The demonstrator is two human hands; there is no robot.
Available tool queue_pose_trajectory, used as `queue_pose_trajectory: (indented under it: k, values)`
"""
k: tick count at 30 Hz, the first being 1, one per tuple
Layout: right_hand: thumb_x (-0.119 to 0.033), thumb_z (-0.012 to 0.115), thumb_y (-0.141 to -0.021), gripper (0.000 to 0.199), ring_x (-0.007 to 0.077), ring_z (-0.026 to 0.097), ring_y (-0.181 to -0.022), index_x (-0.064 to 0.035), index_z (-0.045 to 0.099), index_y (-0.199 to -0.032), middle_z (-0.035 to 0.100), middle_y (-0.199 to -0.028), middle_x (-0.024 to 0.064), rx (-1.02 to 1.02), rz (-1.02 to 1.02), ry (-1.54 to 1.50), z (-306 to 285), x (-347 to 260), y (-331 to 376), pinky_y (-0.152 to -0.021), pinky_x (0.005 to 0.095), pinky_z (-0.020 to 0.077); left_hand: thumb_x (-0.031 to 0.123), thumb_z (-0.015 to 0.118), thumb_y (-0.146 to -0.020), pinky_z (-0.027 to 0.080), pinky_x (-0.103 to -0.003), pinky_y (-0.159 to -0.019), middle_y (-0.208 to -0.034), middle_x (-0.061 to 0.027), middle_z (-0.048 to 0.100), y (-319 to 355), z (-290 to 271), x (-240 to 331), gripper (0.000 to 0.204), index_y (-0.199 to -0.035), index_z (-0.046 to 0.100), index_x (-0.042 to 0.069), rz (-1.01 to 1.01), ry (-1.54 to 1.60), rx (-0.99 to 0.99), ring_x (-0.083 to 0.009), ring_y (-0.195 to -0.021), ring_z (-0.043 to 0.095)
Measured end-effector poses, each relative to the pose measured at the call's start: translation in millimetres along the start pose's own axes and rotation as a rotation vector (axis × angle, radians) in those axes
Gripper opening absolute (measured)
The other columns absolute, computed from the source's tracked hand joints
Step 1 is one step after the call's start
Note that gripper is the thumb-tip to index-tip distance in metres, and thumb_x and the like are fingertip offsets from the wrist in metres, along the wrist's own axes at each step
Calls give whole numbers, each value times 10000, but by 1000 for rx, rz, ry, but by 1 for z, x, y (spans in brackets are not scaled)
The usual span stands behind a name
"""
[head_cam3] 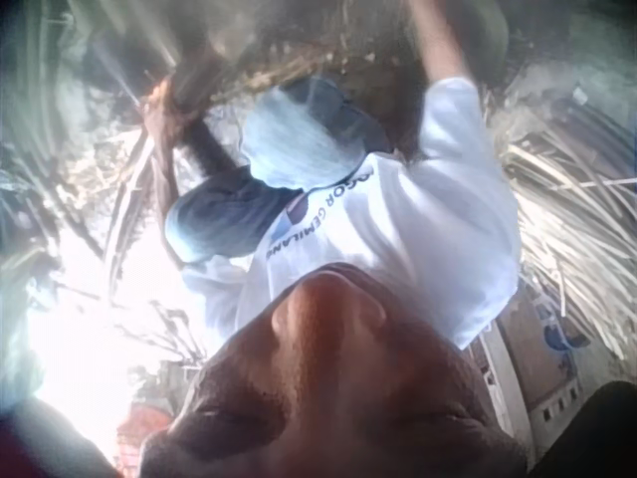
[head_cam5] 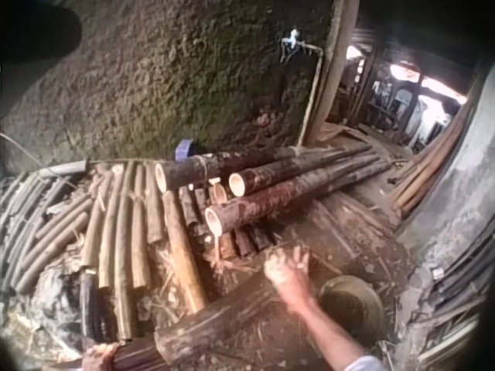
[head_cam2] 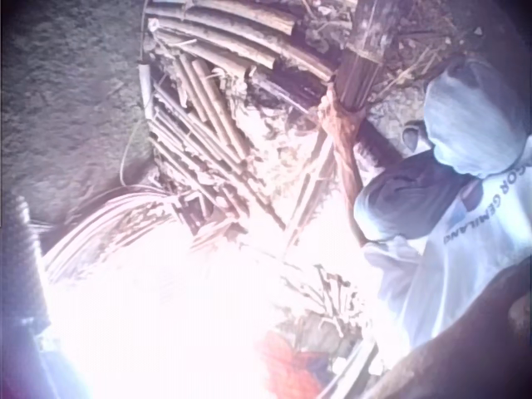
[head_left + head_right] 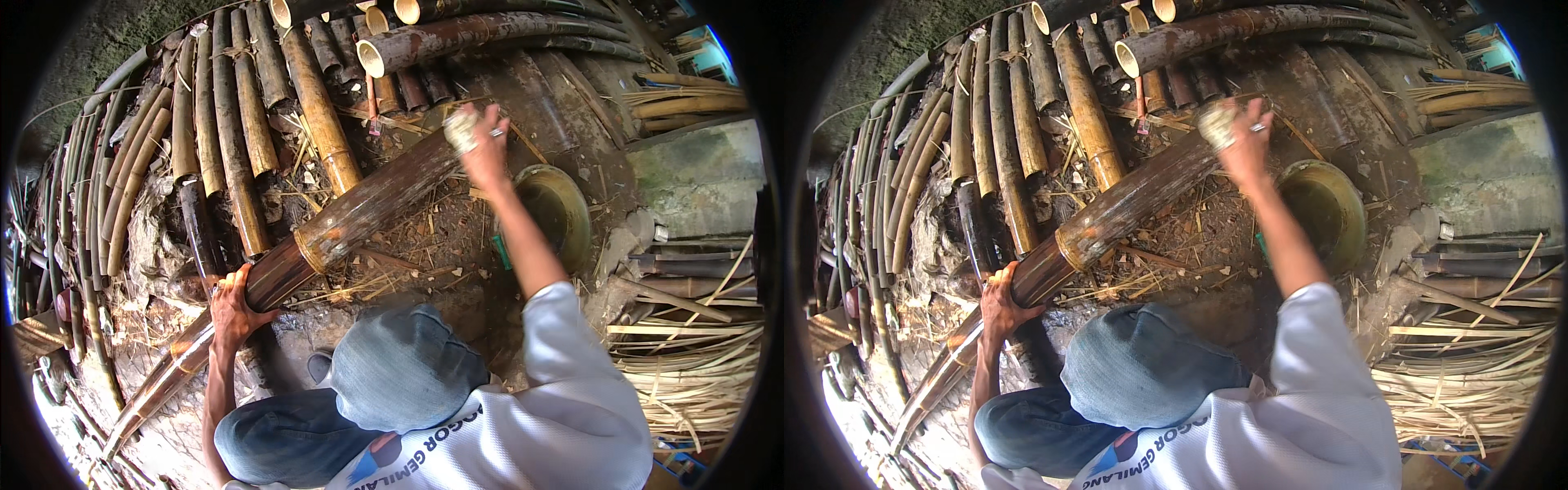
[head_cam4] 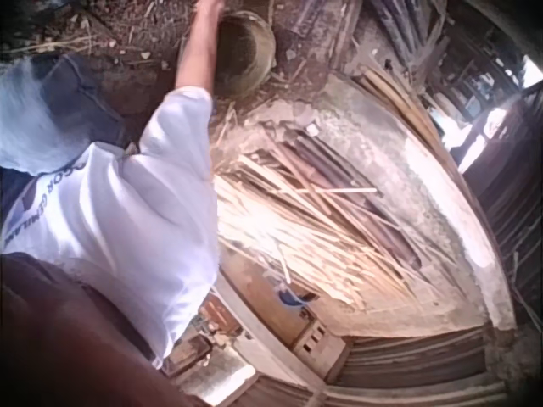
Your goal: The person sits on the ground and rubs a long bamboo pole with a cloth to polish its surface. They rotate the pole and continue rubbing along its length, then stand briefly before resuming the same rubbing action on the pole.
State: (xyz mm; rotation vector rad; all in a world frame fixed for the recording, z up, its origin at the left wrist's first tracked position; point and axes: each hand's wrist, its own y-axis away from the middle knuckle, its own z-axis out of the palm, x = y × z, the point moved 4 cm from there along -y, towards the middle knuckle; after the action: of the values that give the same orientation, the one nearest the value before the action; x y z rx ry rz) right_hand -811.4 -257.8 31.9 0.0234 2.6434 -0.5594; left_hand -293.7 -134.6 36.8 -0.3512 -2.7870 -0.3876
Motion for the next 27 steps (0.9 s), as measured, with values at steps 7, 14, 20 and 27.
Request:
queue_pose_trajectory:
  k: [7, 14, 20, 27]
  values:
    - [-152, 631, -917, 458, 366, 366, -1459, -116, 590, -1372, 530, -1441, 243, -503, -98, -20, 98, -182, 67, -1242, 583, 184, 375, 933, -531, 487, -451, -931, -1068, -161, 663, -14, -11, 1, 939, -1327, 561, 42, 31, 101, -62, -358, -1014, 640]
    - [-220, 726, -868, 520, 336, 381, -1442, -108, 573, -1352, 567, -1416, 136, -412, -364, -209, 93, -148, 90, -1226, 564, 202, 372, 942, -526, 483, -437, -932, -1069, -157, 643, -7, -7, -2, 995, -1380, 526, 75, 61, 25, -13, -357, -1024, 622]
    - [-172, 676, -922, 285, 381, 591, -1238, 15, 644, -1134, 622, -1277, 277, -305, -168, 624, -5, -85, -16, -1124, 516, 375, 401, 942, -532, 454, -450, -972, -1151, -112, 587, 4, 15, -12, 1048, -1424, 472, 114, 22, -67, 66, -325, -1105, 583]
    - [-155, 639, -815, 567, 313, 211, -1544, -14, 578, -1361, 434, -1550, 212, -779, -556, -203, 162, -270, 143, -1274, 533, 32, 398, 953, -530, 430, -485, -993, -1276, -115, 573, 22, 21, -15, 1076, -1425, 436, 98, -59, -85, 135, -322, -1186, 564]
